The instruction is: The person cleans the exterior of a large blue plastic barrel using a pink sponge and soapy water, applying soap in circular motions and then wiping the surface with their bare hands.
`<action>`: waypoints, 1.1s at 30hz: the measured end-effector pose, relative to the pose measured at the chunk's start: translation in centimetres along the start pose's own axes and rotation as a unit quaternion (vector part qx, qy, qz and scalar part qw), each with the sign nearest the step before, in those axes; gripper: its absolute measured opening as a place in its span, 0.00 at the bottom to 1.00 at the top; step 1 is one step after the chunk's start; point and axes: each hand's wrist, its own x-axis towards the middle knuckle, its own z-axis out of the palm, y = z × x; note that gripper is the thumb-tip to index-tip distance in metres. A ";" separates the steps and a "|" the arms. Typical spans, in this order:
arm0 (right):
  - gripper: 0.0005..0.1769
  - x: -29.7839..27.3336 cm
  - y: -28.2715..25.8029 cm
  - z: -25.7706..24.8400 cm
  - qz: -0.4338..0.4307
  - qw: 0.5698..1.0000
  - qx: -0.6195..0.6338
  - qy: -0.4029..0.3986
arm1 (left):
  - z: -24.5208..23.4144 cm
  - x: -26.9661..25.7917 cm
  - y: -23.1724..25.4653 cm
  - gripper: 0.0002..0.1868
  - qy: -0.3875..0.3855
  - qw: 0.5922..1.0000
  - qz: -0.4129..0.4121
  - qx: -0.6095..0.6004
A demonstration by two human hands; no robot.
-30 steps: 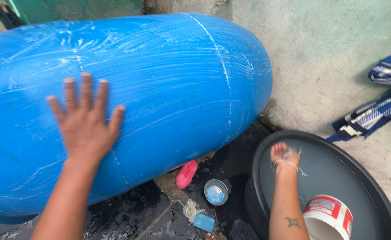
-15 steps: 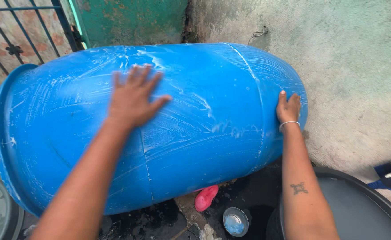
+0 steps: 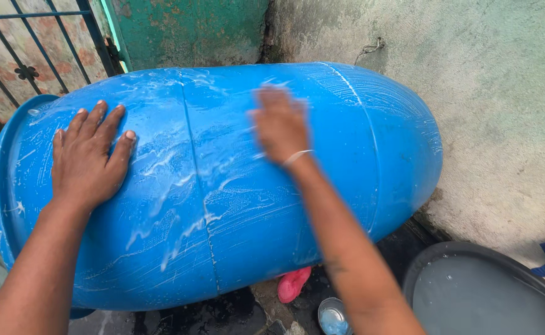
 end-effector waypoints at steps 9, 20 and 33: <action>0.35 -5.4 26.7 -9.0 0.334 0.938 -0.029 0.089 | 0.7 0.0 0.5 0.34 0.007 0.999 -0.005 0.041; 0.39 -1.0 -13.1 1.0 -0.175 0.984 0.013 -0.021 | 0.2 -0.6 0.8 0.35 0.002 0.999 -0.008 0.032; 0.36 -1.8 38.8 -3.4 0.428 0.900 0.081 0.016 | 0.9 -0.3 0.6 0.36 0.010 0.998 -0.006 0.066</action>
